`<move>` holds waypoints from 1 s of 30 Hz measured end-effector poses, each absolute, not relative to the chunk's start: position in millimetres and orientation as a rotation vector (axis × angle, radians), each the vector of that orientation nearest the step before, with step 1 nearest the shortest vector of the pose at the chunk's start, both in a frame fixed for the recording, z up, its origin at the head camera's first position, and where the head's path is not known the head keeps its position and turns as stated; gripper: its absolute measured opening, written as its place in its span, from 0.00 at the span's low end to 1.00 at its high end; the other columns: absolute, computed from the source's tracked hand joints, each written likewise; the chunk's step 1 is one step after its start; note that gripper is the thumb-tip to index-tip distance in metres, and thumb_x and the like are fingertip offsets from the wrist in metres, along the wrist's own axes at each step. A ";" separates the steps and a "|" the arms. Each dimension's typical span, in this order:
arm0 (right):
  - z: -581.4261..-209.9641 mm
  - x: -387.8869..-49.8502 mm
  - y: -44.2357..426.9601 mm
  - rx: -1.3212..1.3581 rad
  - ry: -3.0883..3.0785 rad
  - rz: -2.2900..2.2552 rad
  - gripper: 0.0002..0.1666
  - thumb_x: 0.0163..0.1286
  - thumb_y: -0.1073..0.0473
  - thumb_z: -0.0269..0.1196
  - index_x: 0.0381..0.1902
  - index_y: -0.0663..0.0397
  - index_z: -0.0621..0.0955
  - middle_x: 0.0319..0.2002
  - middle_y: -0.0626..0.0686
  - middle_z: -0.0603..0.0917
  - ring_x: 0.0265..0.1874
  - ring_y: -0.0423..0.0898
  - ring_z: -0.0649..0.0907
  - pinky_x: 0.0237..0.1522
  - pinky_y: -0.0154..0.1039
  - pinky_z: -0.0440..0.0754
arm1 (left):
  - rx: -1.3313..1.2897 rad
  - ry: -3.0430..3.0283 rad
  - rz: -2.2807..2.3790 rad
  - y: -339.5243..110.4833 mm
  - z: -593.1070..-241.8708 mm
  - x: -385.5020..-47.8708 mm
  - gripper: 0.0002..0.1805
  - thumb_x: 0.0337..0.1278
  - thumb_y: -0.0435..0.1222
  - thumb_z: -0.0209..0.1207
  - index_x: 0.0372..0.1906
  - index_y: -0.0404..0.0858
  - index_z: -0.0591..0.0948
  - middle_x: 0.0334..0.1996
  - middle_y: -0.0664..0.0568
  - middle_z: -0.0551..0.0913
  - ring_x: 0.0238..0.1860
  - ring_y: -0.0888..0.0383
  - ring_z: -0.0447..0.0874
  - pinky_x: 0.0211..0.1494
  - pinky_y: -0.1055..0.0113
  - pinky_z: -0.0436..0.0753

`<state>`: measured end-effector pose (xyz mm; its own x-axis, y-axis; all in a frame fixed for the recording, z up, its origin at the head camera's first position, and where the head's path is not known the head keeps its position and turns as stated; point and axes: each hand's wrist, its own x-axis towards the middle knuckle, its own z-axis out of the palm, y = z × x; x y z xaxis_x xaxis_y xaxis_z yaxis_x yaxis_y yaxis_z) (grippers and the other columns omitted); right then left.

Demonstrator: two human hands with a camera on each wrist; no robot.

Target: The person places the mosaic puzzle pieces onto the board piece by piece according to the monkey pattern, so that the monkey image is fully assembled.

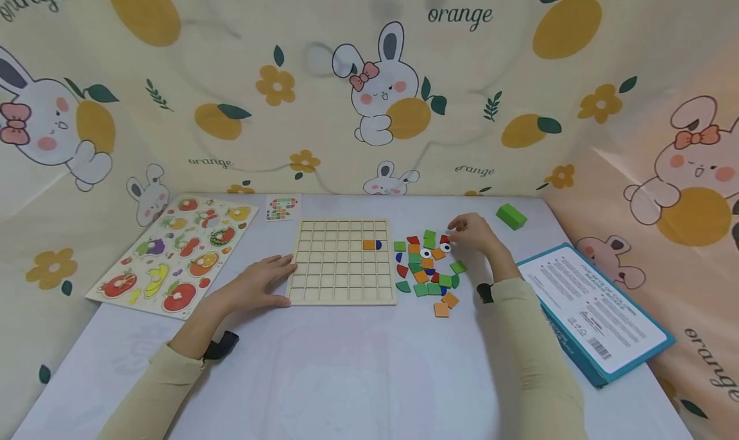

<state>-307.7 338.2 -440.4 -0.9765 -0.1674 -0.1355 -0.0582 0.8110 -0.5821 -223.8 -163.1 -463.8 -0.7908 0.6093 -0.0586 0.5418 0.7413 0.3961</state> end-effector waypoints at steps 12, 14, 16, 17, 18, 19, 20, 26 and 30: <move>-445.9 -316.7 348.1 -0.115 2.694 -0.950 0.16 0.70 0.62 0.63 0.52 0.66 0.82 0.50 0.64 0.79 0.47 0.57 0.72 0.50 0.48 0.73 | 0.923 2.756 0.555 -163.8 -464.8 -224.4 0.44 0.55 0.52 0.69 0.71 0.33 0.70 0.74 0.36 0.61 0.73 0.32 0.57 0.69 0.33 0.61; -447.0 -318.7 347.6 -0.128 2.684 -0.938 0.15 0.69 0.62 0.64 0.51 0.66 0.82 0.50 0.65 0.79 0.48 0.59 0.72 0.52 0.51 0.74 | 0.924 2.757 0.553 -163.9 -465.0 -224.4 0.44 0.55 0.52 0.69 0.71 0.33 0.70 0.74 0.36 0.61 0.73 0.32 0.57 0.69 0.33 0.61; -448.4 -320.7 346.5 -0.142 2.684 -0.921 0.14 0.68 0.63 0.64 0.49 0.65 0.83 0.49 0.64 0.79 0.48 0.59 0.73 0.54 0.53 0.74 | 0.923 2.756 0.552 -164.2 -464.6 -223.9 0.44 0.55 0.52 0.69 0.71 0.33 0.70 0.74 0.36 0.61 0.73 0.32 0.57 0.69 0.33 0.61; -448.2 -321.5 345.7 -0.155 2.685 -0.910 0.14 0.68 0.64 0.64 0.49 0.65 0.82 0.48 0.64 0.79 0.47 0.59 0.74 0.54 0.53 0.75 | 0.922 2.756 0.553 -164.2 -464.3 -223.8 0.44 0.54 0.52 0.69 0.71 0.33 0.70 0.74 0.36 0.61 0.73 0.32 0.57 0.69 0.33 0.61; -447.8 -321.9 344.8 -0.167 2.686 -0.900 0.13 0.68 0.64 0.64 0.48 0.66 0.82 0.47 0.64 0.80 0.47 0.58 0.74 0.53 0.52 0.75 | 0.924 2.757 0.552 -164.3 -464.0 -223.5 0.44 0.54 0.52 0.69 0.71 0.33 0.70 0.74 0.36 0.61 0.73 0.32 0.57 0.69 0.34 0.61; -447.0 -322.3 344.0 -0.183 2.686 -0.894 0.13 0.68 0.65 0.64 0.48 0.67 0.81 0.45 0.63 0.79 0.46 0.58 0.74 0.52 0.52 0.75 | 0.924 2.757 0.553 -164.4 -463.6 -223.3 0.44 0.54 0.52 0.69 0.71 0.33 0.70 0.74 0.36 0.61 0.73 0.32 0.57 0.69 0.34 0.61; -446.5 -322.6 342.9 -0.188 2.686 -0.889 0.13 0.68 0.65 0.64 0.48 0.68 0.81 0.44 0.63 0.79 0.45 0.58 0.74 0.52 0.50 0.75 | 0.924 2.757 0.553 -164.4 -463.3 -223.2 0.44 0.54 0.52 0.70 0.71 0.33 0.70 0.74 0.36 0.61 0.73 0.32 0.57 0.69 0.34 0.61; -444.8 -321.4 339.6 -0.197 2.687 -0.889 0.11 0.68 0.67 0.64 0.46 0.68 0.79 0.42 0.61 0.79 0.44 0.56 0.74 0.50 0.48 0.75 | 0.924 2.759 0.553 -164.4 -463.8 -223.8 0.44 0.55 0.52 0.69 0.71 0.33 0.70 0.74 0.36 0.61 0.73 0.32 0.57 0.69 0.34 0.60; -447.2 -320.8 339.9 -0.202 2.693 -0.909 0.12 0.67 0.67 0.64 0.46 0.69 0.79 0.40 0.61 0.79 0.42 0.55 0.75 0.48 0.46 0.76 | 0.926 2.755 0.557 -163.6 -463.6 -223.2 0.44 0.55 0.52 0.69 0.71 0.32 0.70 0.74 0.35 0.61 0.73 0.32 0.57 0.69 0.34 0.60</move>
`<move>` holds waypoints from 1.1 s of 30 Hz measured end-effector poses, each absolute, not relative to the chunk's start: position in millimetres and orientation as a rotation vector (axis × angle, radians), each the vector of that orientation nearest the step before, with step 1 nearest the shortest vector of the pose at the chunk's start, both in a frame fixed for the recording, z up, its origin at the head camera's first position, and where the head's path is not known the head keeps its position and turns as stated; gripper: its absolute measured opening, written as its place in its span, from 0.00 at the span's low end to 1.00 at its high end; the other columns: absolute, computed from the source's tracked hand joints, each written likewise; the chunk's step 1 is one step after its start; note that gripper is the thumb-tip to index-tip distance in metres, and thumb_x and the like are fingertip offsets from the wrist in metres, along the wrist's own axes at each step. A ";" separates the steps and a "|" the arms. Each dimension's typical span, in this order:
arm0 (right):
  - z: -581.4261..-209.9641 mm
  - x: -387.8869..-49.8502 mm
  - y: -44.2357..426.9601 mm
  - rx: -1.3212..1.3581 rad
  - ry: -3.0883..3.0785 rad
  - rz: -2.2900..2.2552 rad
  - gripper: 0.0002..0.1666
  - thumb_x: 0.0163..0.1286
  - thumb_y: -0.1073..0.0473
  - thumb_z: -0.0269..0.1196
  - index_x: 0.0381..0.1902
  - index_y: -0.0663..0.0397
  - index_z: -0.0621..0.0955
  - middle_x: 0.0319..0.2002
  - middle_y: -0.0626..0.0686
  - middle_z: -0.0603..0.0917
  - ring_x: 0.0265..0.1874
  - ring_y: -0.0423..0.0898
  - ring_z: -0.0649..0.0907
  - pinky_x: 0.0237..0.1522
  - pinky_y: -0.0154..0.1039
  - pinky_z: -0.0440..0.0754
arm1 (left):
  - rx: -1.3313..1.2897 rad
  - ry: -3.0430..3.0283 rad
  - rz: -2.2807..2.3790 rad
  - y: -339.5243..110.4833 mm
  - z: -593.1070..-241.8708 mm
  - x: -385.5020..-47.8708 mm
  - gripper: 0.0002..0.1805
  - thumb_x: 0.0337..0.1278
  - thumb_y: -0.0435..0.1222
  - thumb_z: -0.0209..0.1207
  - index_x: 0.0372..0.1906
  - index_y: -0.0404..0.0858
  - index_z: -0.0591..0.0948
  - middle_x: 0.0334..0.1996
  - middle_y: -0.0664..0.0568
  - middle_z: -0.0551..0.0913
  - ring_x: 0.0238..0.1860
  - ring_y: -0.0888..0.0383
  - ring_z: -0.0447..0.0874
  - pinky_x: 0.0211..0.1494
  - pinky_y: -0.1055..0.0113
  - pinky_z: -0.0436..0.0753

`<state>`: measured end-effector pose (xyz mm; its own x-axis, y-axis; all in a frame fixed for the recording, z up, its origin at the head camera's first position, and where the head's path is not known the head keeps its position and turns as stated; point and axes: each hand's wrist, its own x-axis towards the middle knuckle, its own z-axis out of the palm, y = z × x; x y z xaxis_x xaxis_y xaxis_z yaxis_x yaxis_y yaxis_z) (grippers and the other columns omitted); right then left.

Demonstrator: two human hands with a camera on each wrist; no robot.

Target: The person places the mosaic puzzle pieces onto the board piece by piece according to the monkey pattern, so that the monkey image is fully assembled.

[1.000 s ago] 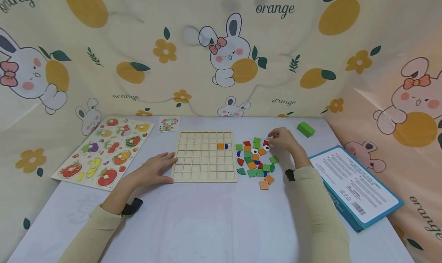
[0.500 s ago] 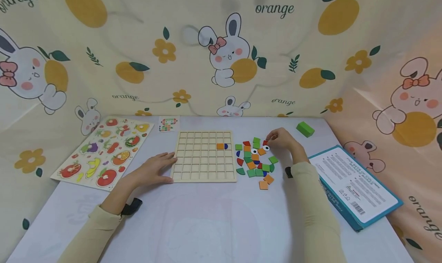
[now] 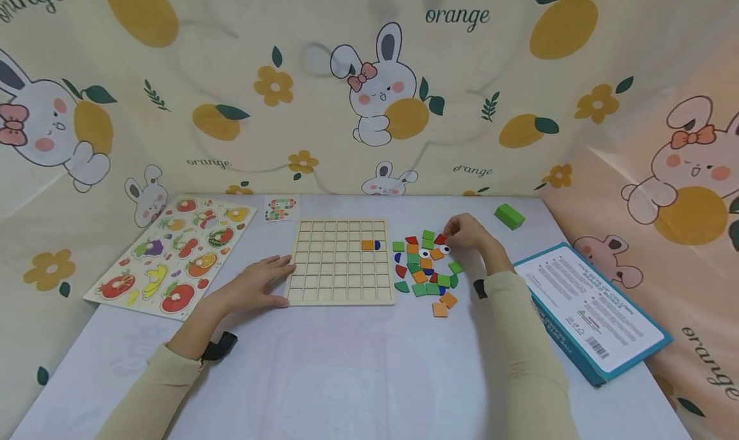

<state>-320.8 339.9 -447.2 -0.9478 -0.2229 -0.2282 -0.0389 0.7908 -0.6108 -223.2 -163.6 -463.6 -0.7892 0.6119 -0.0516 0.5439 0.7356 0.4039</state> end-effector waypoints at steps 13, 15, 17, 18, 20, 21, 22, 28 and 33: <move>-450.8 -322.8 335.6 -0.166 2.667 -0.930 0.10 0.69 0.62 0.66 0.44 0.65 0.81 0.39 0.58 0.82 0.40 0.53 0.76 0.45 0.42 0.75 | 0.930 2.760 0.559 -163.7 -463.5 -222.2 0.44 0.55 0.53 0.69 0.71 0.33 0.70 0.74 0.36 0.61 0.73 0.32 0.57 0.70 0.34 0.60; -450.2 -322.1 335.0 -0.152 2.661 -0.942 0.10 0.69 0.62 0.66 0.43 0.64 0.81 0.39 0.58 0.82 0.40 0.53 0.76 0.46 0.42 0.76 | 0.925 2.757 0.561 -163.9 -463.2 -221.9 0.44 0.55 0.53 0.69 0.71 0.33 0.70 0.74 0.36 0.61 0.73 0.33 0.57 0.70 0.34 0.60; -449.6 -321.5 333.4 -0.145 2.662 -0.962 0.09 0.69 0.64 0.65 0.43 0.64 0.81 0.39 0.58 0.82 0.40 0.54 0.76 0.45 0.42 0.76 | 0.923 2.755 0.564 -164.0 -463.3 -222.0 0.44 0.55 0.53 0.69 0.71 0.33 0.70 0.74 0.36 0.61 0.73 0.33 0.57 0.70 0.34 0.60; -449.6 -321.8 332.6 -0.147 2.670 -0.976 0.09 0.69 0.64 0.65 0.43 0.65 0.81 0.39 0.58 0.82 0.40 0.54 0.76 0.45 0.42 0.76 | 0.922 2.756 0.564 -164.1 -463.4 -222.2 0.44 0.55 0.53 0.69 0.71 0.33 0.70 0.74 0.36 0.61 0.73 0.33 0.57 0.69 0.33 0.60; -449.4 -322.6 330.0 -0.153 2.689 -1.013 0.09 0.70 0.64 0.63 0.44 0.65 0.80 0.40 0.59 0.82 0.40 0.53 0.76 0.43 0.41 0.75 | 0.920 2.756 0.563 -164.2 -464.0 -222.6 0.44 0.55 0.53 0.69 0.71 0.33 0.70 0.74 0.36 0.61 0.73 0.33 0.56 0.69 0.33 0.60; -449.1 -323.9 328.1 -0.157 2.700 -1.038 0.09 0.71 0.63 0.62 0.45 0.65 0.80 0.40 0.59 0.82 0.40 0.53 0.76 0.43 0.40 0.76 | 0.917 2.755 0.564 -164.2 -463.9 -222.4 0.44 0.55 0.53 0.69 0.71 0.33 0.70 0.74 0.36 0.61 0.73 0.33 0.56 0.69 0.33 0.60; -448.1 -324.9 325.2 -0.163 2.710 -1.070 0.10 0.72 0.63 0.61 0.46 0.66 0.80 0.41 0.59 0.81 0.40 0.54 0.77 0.43 0.39 0.77 | 0.915 2.755 0.563 -164.2 -464.1 -222.6 0.44 0.55 0.53 0.68 0.71 0.33 0.70 0.74 0.36 0.61 0.73 0.33 0.56 0.69 0.33 0.60; -439.0 -333.4 294.7 -0.234 2.688 -1.210 0.14 0.74 0.66 0.59 0.53 0.70 0.81 0.47 0.64 0.80 0.41 0.56 0.79 0.44 0.40 0.82 | 0.909 2.754 0.562 -164.3 -463.9 -222.7 0.44 0.55 0.53 0.69 0.71 0.34 0.69 0.74 0.36 0.61 0.73 0.33 0.56 0.70 0.33 0.59; -435.9 -339.0 259.7 -0.328 2.626 -1.188 0.14 0.72 0.69 0.59 0.53 0.69 0.82 0.47 0.63 0.82 0.39 0.53 0.78 0.43 0.38 0.81 | 0.914 2.755 0.554 -164.5 -465.3 -224.3 0.44 0.55 0.53 0.69 0.71 0.34 0.69 0.74 0.36 0.60 0.73 0.33 0.56 0.70 0.34 0.60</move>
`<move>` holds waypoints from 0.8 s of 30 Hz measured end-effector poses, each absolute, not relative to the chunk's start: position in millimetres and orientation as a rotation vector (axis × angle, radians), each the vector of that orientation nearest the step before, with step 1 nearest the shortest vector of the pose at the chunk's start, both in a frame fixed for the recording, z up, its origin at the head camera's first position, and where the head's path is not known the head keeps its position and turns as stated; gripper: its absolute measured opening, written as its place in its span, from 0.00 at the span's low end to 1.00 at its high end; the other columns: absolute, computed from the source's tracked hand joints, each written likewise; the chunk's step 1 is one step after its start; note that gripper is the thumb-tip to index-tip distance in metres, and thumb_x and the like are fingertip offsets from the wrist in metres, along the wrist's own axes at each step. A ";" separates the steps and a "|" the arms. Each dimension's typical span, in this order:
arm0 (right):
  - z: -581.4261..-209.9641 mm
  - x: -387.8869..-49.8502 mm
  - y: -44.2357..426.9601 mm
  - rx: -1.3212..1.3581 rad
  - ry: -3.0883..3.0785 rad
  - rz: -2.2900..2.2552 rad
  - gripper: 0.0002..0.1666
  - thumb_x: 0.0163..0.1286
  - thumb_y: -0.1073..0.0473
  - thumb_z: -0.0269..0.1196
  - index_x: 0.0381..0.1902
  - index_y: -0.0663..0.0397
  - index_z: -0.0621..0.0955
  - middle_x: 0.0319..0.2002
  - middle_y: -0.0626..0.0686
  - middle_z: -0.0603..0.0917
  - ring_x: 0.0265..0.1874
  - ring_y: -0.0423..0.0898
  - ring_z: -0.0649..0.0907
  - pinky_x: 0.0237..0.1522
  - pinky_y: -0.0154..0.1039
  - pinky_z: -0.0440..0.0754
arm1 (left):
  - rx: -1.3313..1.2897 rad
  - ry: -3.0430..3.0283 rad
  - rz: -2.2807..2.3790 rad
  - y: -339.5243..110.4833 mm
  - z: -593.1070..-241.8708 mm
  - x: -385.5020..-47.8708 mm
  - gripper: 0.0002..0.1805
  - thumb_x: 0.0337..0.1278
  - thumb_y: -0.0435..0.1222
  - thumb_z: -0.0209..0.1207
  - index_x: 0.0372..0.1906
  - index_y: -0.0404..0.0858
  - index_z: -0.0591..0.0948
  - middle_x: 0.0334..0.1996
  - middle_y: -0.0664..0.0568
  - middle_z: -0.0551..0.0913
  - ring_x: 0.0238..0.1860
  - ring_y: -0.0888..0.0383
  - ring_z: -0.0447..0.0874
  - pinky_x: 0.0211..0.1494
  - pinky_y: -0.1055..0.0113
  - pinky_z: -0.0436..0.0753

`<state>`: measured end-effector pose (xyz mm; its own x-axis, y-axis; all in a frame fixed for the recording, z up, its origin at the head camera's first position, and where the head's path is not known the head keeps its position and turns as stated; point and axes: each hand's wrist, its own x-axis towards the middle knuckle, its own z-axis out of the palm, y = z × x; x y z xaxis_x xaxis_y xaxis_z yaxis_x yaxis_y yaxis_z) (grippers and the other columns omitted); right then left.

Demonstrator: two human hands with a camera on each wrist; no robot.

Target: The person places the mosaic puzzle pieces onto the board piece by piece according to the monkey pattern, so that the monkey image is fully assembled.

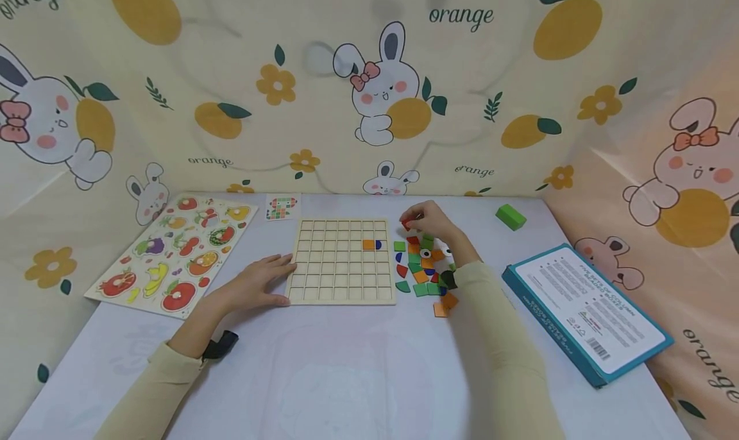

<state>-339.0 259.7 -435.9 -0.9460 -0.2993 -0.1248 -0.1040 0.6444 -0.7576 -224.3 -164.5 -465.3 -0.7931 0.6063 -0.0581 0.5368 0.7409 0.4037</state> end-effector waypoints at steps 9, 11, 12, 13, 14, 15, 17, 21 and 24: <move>-440.9 -348.7 220.4 -0.479 2.589 -1.168 0.14 0.68 0.71 0.64 0.50 0.71 0.81 0.38 0.60 0.81 0.34 0.51 0.79 0.35 0.35 0.81 | 0.922 2.751 0.560 -165.1 -463.8 -222.8 0.44 0.55 0.52 0.69 0.71 0.33 0.69 0.74 0.36 0.60 0.73 0.33 0.56 0.70 0.34 0.60; -442.3 -349.4 216.8 -0.495 2.614 -1.141 0.13 0.66 0.71 0.64 0.49 0.71 0.82 0.39 0.59 0.82 0.36 0.51 0.77 0.35 0.35 0.78 | 0.922 2.751 0.559 -164.9 -463.5 -222.6 0.44 0.55 0.52 0.69 0.71 0.33 0.69 0.74 0.36 0.60 0.73 0.33 0.56 0.70 0.34 0.60; -442.9 -349.4 215.3 -0.500 2.621 -1.134 0.13 0.66 0.71 0.64 0.48 0.70 0.83 0.39 0.60 0.83 0.37 0.51 0.77 0.36 0.35 0.78 | 0.921 2.751 0.558 -164.8 -463.4 -222.6 0.44 0.55 0.52 0.69 0.71 0.33 0.69 0.74 0.36 0.60 0.73 0.33 0.56 0.70 0.34 0.59; -443.4 -349.2 213.9 -0.502 2.626 -1.131 0.13 0.66 0.71 0.65 0.48 0.71 0.83 0.40 0.60 0.84 0.37 0.52 0.78 0.37 0.36 0.78 | 0.920 2.750 0.556 -164.7 -463.3 -222.6 0.44 0.55 0.52 0.69 0.71 0.33 0.69 0.74 0.36 0.60 0.73 0.33 0.56 0.70 0.34 0.60; -444.0 -349.2 212.7 -0.507 2.632 -1.125 0.13 0.65 0.72 0.64 0.48 0.70 0.83 0.40 0.60 0.84 0.38 0.52 0.78 0.38 0.36 0.78 | 0.919 2.751 0.553 -164.7 -463.4 -222.7 0.44 0.55 0.53 0.69 0.71 0.33 0.69 0.74 0.36 0.60 0.73 0.33 0.56 0.70 0.34 0.60; -444.6 -349.1 211.4 -0.506 2.636 -1.124 0.12 0.65 0.72 0.65 0.47 0.70 0.83 0.40 0.60 0.84 0.38 0.52 0.78 0.39 0.37 0.78 | 0.919 2.751 0.551 -164.6 -463.7 -223.1 0.44 0.54 0.53 0.69 0.71 0.33 0.69 0.74 0.36 0.60 0.73 0.33 0.56 0.70 0.34 0.60; -445.0 -348.9 209.1 -0.504 2.642 -1.125 0.11 0.65 0.72 0.65 0.46 0.70 0.84 0.39 0.60 0.84 0.37 0.53 0.78 0.40 0.37 0.78 | 0.917 2.751 0.549 -164.5 -463.7 -223.2 0.44 0.54 0.53 0.69 0.71 0.33 0.69 0.74 0.36 0.60 0.73 0.33 0.56 0.70 0.34 0.60; -449.1 -350.9 204.8 -0.502 2.671 -1.105 0.09 0.65 0.72 0.65 0.44 0.68 0.84 0.38 0.60 0.84 0.37 0.52 0.78 0.41 0.38 0.77 | 0.927 2.751 0.555 -164.8 -463.0 -223.2 0.45 0.54 0.53 0.69 0.71 0.33 0.69 0.74 0.36 0.60 0.73 0.32 0.56 0.70 0.34 0.60; -452.1 -352.0 201.5 -0.496 2.688 -1.087 0.08 0.65 0.72 0.65 0.43 0.66 0.84 0.38 0.59 0.84 0.37 0.52 0.78 0.42 0.40 0.78 | 0.934 2.751 0.557 -164.9 -463.3 -223.6 0.45 0.54 0.52 0.69 0.71 0.32 0.69 0.74 0.36 0.60 0.73 0.32 0.57 0.69 0.34 0.60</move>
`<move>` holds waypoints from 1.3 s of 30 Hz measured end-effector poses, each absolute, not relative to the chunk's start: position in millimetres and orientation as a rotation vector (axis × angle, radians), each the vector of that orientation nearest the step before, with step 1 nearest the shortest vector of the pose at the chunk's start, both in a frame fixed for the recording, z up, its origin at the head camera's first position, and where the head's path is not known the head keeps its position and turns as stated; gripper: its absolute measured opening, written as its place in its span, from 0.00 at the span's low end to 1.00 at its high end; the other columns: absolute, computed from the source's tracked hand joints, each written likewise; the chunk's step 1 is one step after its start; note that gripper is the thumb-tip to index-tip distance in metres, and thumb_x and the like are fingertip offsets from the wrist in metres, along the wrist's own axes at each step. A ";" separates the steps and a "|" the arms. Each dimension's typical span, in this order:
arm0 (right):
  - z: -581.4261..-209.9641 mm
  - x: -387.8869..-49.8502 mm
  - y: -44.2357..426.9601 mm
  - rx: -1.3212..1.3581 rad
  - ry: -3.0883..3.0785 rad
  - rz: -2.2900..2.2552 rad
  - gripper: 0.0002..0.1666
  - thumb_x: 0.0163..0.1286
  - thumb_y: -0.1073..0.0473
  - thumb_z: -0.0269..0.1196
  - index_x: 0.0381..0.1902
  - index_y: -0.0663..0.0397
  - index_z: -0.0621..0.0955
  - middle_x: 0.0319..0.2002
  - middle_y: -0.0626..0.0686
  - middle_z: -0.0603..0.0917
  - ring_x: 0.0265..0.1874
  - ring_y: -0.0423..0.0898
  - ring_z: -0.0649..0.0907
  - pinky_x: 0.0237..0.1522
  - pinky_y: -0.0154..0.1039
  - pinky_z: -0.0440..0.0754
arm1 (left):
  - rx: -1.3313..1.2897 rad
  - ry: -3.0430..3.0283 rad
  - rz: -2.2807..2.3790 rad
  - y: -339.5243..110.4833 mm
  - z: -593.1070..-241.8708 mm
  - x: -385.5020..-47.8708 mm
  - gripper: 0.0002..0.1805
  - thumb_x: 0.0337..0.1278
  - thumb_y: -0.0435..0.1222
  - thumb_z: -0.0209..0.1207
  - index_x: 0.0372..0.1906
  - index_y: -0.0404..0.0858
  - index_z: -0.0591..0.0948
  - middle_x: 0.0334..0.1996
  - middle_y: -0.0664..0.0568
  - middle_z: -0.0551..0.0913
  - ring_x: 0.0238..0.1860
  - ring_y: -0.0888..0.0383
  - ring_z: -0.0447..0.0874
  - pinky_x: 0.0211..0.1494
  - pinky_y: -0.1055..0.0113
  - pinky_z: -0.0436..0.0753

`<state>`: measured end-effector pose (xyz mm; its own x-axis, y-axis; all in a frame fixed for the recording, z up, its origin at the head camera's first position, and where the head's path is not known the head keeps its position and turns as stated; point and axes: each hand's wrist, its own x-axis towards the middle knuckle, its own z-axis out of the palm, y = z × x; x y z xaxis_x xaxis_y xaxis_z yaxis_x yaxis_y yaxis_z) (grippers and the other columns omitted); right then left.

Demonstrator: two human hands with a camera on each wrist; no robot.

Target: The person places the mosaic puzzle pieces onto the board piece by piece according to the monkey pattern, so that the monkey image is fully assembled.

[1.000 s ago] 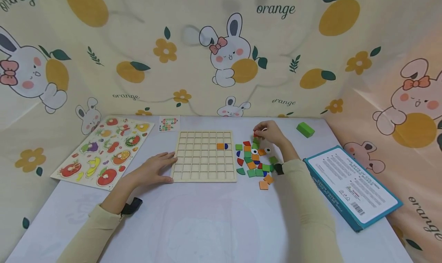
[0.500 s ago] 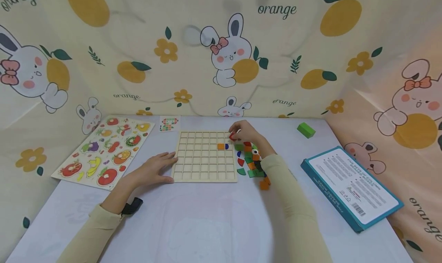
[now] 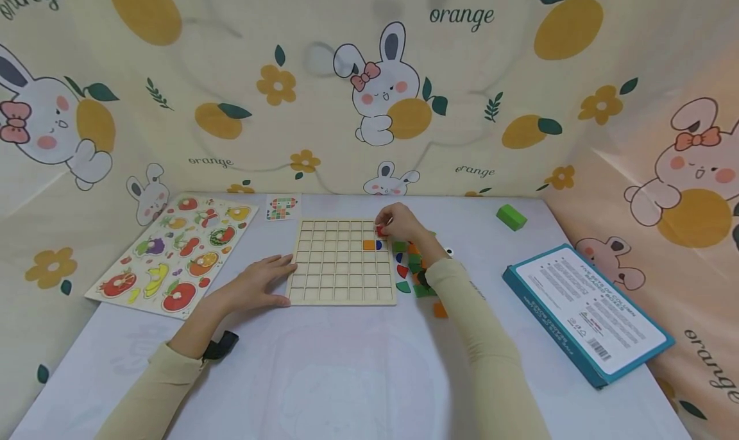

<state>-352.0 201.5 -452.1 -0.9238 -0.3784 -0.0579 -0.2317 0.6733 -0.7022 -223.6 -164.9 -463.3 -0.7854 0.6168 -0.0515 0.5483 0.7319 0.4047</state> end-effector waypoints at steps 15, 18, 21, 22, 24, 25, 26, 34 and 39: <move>-447.5 -346.4 194.1 -0.421 2.716 -0.997 0.06 0.65 0.71 0.66 0.40 0.65 0.85 0.36 0.58 0.83 0.36 0.51 0.78 0.40 0.40 0.78 | 0.934 2.752 0.556 -164.4 -466.2 -224.6 0.44 0.54 0.53 0.69 0.71 0.33 0.70 0.74 0.36 0.60 0.73 0.32 0.57 0.70 0.34 0.61; -448.5 -347.2 194.7 -0.418 2.717 -0.999 0.06 0.66 0.71 0.66 0.41 0.65 0.85 0.36 0.57 0.83 0.36 0.51 0.77 0.39 0.39 0.78 | 0.934 2.749 0.551 -164.1 -466.6 -224.7 0.44 0.55 0.53 0.69 0.71 0.33 0.69 0.74 0.36 0.60 0.73 0.32 0.56 0.70 0.34 0.60; -449.1 -348.5 194.3 -0.438 2.723 -1.027 0.07 0.66 0.71 0.65 0.42 0.65 0.85 0.37 0.57 0.84 0.35 0.50 0.77 0.38 0.39 0.77 | 0.929 2.746 0.553 -164.0 -466.1 -225.0 0.45 0.54 0.53 0.69 0.72 0.34 0.69 0.74 0.36 0.60 0.73 0.32 0.56 0.70 0.34 0.60; -448.9 -348.8 193.8 -0.451 2.721 -1.043 0.07 0.66 0.71 0.64 0.42 0.65 0.85 0.37 0.58 0.84 0.35 0.50 0.78 0.38 0.39 0.77 | 0.929 2.748 0.552 -164.1 -466.1 -225.2 0.45 0.54 0.53 0.69 0.72 0.34 0.69 0.74 0.36 0.60 0.73 0.32 0.56 0.70 0.34 0.60; -448.5 -349.6 192.0 -0.487 2.716 -1.067 0.08 0.66 0.72 0.64 0.43 0.66 0.85 0.37 0.58 0.84 0.35 0.50 0.78 0.37 0.38 0.78 | 0.925 2.750 0.547 -164.4 -466.3 -225.9 0.45 0.54 0.53 0.69 0.72 0.34 0.69 0.74 0.36 0.60 0.73 0.32 0.56 0.70 0.34 0.60; -448.8 -350.1 190.9 -0.502 2.707 -1.078 0.08 0.67 0.72 0.64 0.43 0.66 0.85 0.37 0.58 0.84 0.34 0.50 0.79 0.37 0.38 0.78 | 0.930 2.753 0.544 -164.7 -466.7 -226.1 0.45 0.54 0.53 0.69 0.72 0.34 0.69 0.74 0.36 0.60 0.73 0.32 0.57 0.69 0.34 0.61; -448.6 -350.0 189.3 -0.515 2.697 -1.084 0.08 0.67 0.72 0.64 0.43 0.67 0.85 0.37 0.58 0.84 0.34 0.49 0.79 0.36 0.37 0.78 | 0.925 2.750 0.543 -164.7 -467.0 -226.5 0.45 0.54 0.54 0.69 0.72 0.34 0.69 0.74 0.36 0.60 0.73 0.32 0.56 0.70 0.34 0.60; -451.6 -352.4 176.0 -0.557 2.659 -1.081 0.06 0.66 0.71 0.65 0.41 0.67 0.84 0.34 0.57 0.83 0.34 0.49 0.79 0.40 0.40 0.78 | 0.923 2.746 0.551 -164.8 -466.8 -227.1 0.45 0.53 0.53 0.70 0.72 0.34 0.69 0.75 0.37 0.60 0.74 0.33 0.56 0.70 0.34 0.60; -455.3 -355.4 172.6 -0.539 2.682 -1.047 0.06 0.66 0.72 0.66 0.41 0.66 0.85 0.35 0.57 0.84 0.37 0.51 0.81 0.45 0.44 0.80 | 0.920 2.742 0.557 -164.6 -466.2 -227.1 0.45 0.54 0.53 0.69 0.72 0.34 0.69 0.75 0.37 0.60 0.74 0.33 0.55 0.70 0.34 0.60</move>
<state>-355.4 172.6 -455.3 -0.9105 -0.4087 -0.0630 -0.2579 0.6804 -0.6859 -227.1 -164.6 -466.2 -0.7875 0.6129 -0.0642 0.5394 0.7359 0.4092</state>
